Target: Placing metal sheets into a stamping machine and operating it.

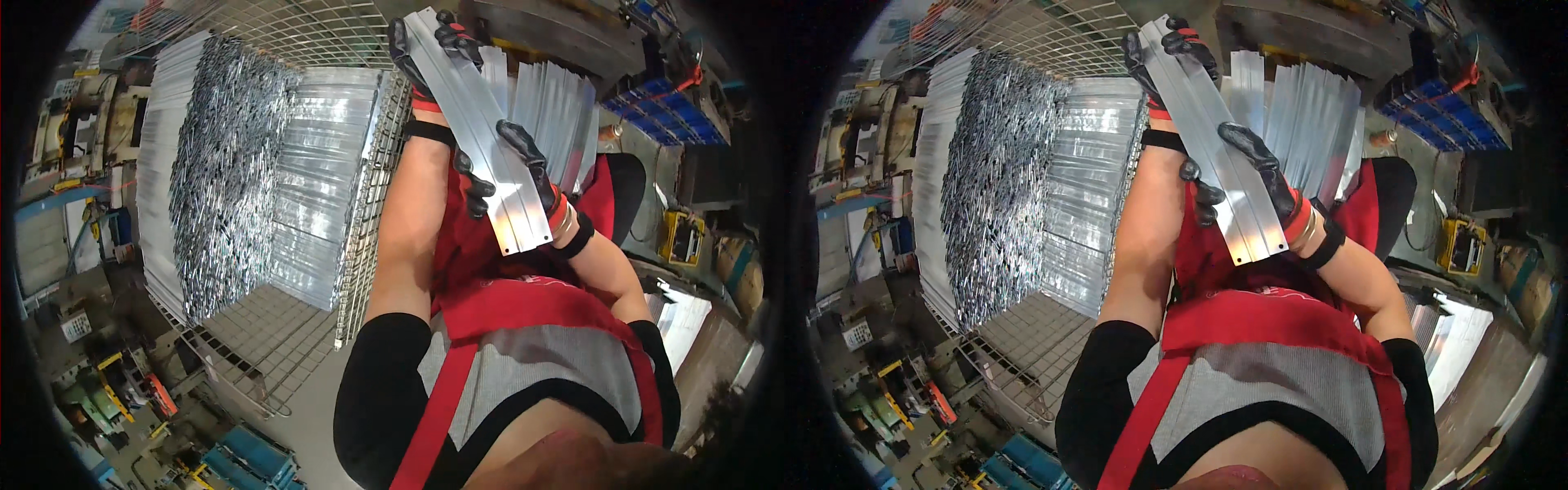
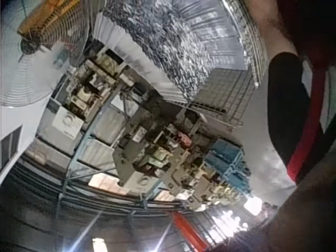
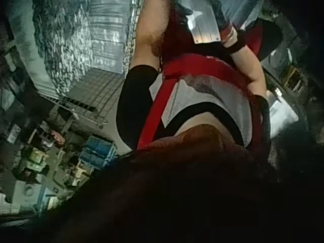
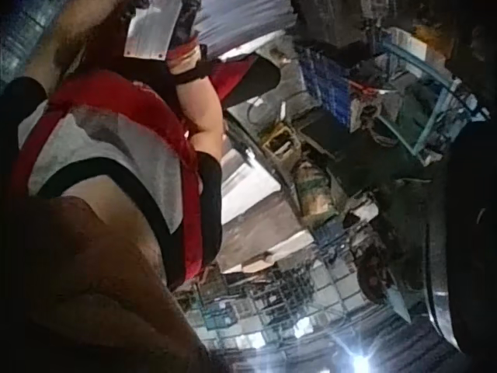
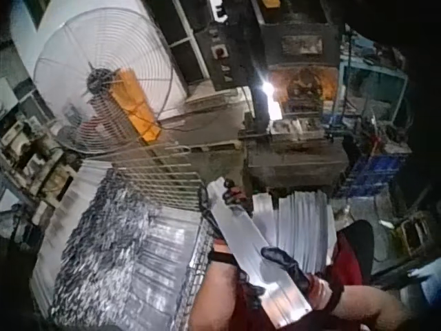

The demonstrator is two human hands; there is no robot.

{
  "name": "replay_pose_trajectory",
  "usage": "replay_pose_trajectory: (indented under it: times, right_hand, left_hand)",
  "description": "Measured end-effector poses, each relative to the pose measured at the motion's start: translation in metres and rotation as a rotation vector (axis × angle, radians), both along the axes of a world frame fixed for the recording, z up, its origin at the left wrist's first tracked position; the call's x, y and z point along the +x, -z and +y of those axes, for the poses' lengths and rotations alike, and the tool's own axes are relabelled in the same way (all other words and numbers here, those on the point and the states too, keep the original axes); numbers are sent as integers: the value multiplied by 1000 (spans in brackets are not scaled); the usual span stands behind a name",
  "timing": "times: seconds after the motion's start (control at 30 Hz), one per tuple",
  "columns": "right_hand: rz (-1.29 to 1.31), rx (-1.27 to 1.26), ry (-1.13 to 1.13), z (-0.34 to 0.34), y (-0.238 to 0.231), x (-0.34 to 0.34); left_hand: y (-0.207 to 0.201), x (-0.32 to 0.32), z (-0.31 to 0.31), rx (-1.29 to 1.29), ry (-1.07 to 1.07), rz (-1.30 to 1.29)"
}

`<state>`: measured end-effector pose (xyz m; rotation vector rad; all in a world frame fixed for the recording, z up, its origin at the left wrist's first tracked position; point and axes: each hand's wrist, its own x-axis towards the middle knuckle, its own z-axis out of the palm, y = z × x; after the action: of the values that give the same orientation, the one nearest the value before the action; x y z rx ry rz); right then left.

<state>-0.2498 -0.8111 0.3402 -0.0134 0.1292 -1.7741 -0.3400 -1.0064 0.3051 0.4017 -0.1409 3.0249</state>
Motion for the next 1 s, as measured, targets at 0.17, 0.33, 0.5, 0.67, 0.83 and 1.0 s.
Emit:
replay_pose_trajectory:
  times: [0.17, 0.33, 0.5, 0.67, 0.83, 1.0]
  right_hand:
    - [-92, -24, 28, 2, -16, 2]
    - [-52, -34, 28, 4, 0, -1]
    - [-139, -20, 4, 4, 2, 2]
    - [-88, 47, -16, 7, 1, 3]
    - [-12, 55, -57, 4, 12, 3]
    - [-77, -17, -70, 14, 16, 2]
  left_hand:
    - [16, 0, -2, -252, -39, 99]
    - [18, 0, 4, -157, 16, 24]
    - [7, 3, 9, -188, 0, 58]
    - [13, 5, 9, -145, 3, 52]
    - [15, 8, 3, -87, 0, 48]
    - [20, 10, -15, 66, -2, 40]
